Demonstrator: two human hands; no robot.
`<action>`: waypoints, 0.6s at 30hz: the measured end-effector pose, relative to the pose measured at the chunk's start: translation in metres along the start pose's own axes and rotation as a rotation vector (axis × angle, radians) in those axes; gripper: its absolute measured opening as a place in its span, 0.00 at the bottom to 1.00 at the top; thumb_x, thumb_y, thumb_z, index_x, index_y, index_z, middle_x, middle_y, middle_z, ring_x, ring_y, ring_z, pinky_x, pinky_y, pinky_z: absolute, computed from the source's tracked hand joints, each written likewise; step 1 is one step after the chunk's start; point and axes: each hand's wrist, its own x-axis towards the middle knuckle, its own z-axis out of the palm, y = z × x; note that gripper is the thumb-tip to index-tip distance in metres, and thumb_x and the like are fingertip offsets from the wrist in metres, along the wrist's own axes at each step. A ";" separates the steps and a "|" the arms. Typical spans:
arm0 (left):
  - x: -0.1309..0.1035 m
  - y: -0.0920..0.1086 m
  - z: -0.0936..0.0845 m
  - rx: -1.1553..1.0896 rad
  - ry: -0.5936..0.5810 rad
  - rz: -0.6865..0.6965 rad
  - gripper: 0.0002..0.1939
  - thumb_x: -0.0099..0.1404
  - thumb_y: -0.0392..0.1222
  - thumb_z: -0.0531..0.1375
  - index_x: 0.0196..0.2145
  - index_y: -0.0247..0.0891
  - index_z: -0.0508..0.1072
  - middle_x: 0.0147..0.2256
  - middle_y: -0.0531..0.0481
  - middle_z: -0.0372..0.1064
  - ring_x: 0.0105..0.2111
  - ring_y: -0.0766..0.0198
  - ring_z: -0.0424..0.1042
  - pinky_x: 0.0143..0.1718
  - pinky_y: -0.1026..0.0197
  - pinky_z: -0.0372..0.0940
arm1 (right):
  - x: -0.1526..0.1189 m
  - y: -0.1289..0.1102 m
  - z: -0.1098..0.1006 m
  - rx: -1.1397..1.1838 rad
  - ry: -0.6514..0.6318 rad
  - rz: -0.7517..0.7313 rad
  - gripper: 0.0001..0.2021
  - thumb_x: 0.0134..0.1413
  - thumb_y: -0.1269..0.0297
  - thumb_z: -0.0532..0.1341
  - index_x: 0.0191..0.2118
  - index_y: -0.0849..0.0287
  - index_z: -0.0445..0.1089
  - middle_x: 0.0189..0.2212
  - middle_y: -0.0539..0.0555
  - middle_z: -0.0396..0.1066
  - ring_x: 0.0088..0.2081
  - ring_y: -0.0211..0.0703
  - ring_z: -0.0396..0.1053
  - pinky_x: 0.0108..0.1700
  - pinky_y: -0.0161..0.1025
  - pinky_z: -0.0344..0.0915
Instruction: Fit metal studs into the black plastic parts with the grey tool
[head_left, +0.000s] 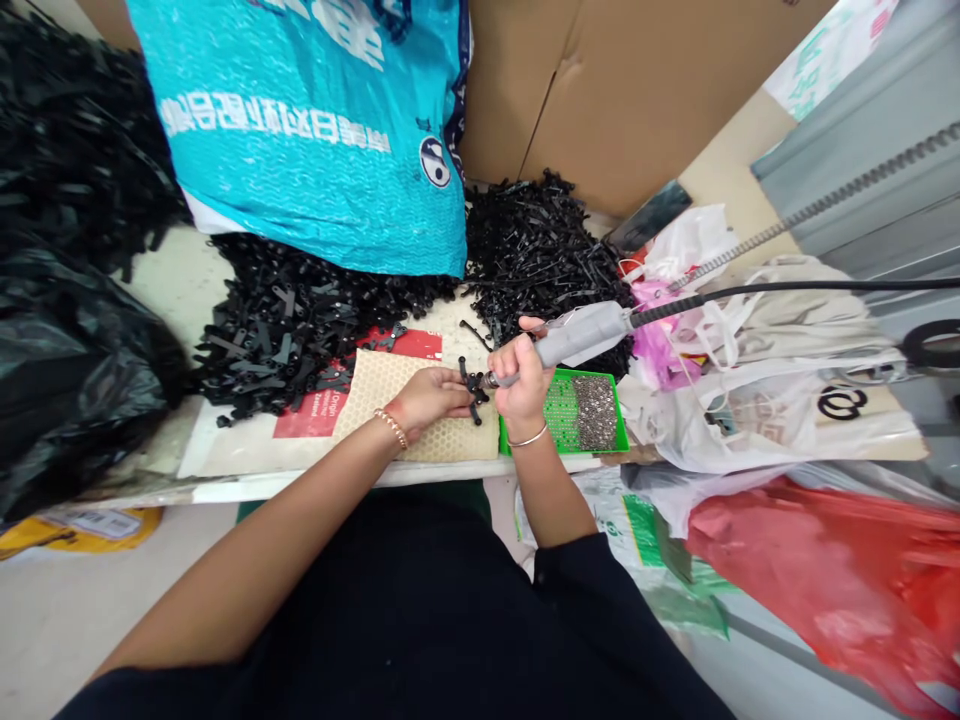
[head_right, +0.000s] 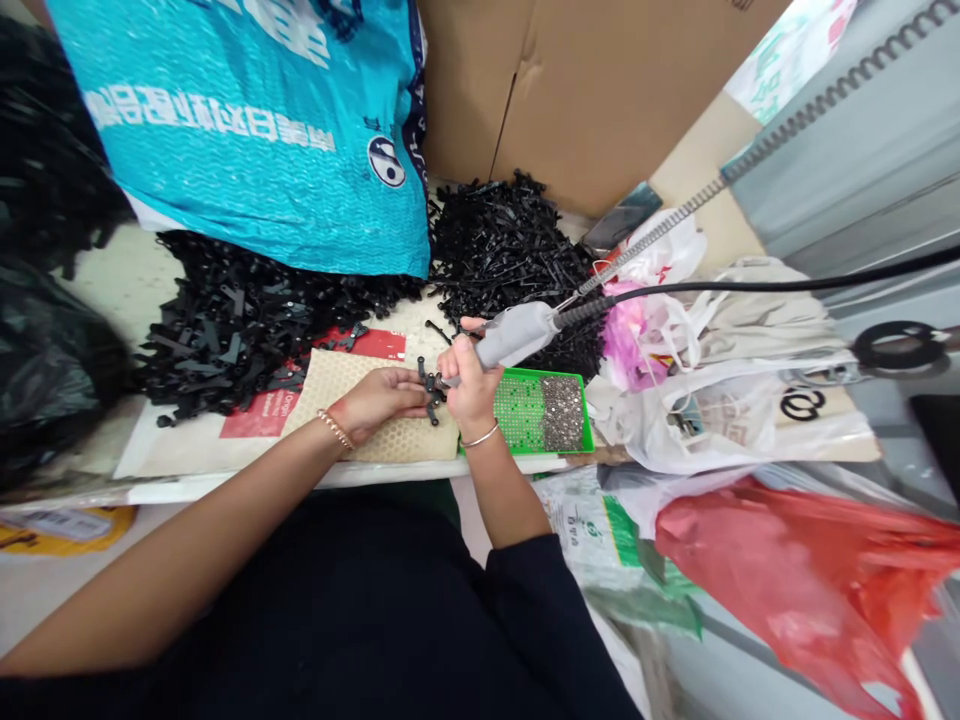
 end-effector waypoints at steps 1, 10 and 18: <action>0.000 0.000 0.000 0.003 0.001 0.002 0.12 0.47 0.25 0.71 0.30 0.32 0.76 0.26 0.49 0.76 0.27 0.65 0.76 0.35 0.62 0.74 | 0.000 0.000 0.000 -0.011 0.006 0.005 0.17 0.52 0.49 0.64 0.42 0.49 0.61 0.15 0.37 0.48 0.15 0.32 0.48 0.22 0.35 0.53; 0.000 -0.001 0.000 0.013 0.003 0.003 0.14 0.45 0.27 0.73 0.30 0.32 0.77 0.27 0.50 0.76 0.27 0.66 0.76 0.36 0.62 0.75 | -0.002 0.004 -0.001 -0.084 0.008 -0.008 0.18 0.52 0.46 0.62 0.43 0.49 0.61 0.16 0.37 0.45 0.16 0.32 0.48 0.22 0.36 0.52; 0.001 0.000 0.001 0.017 0.020 -0.003 0.15 0.43 0.26 0.74 0.29 0.31 0.76 0.26 0.50 0.76 0.27 0.66 0.76 0.34 0.63 0.75 | -0.004 0.007 0.000 -0.031 -0.057 -0.015 0.18 0.52 0.48 0.64 0.42 0.50 0.60 0.15 0.37 0.48 0.15 0.32 0.51 0.22 0.35 0.54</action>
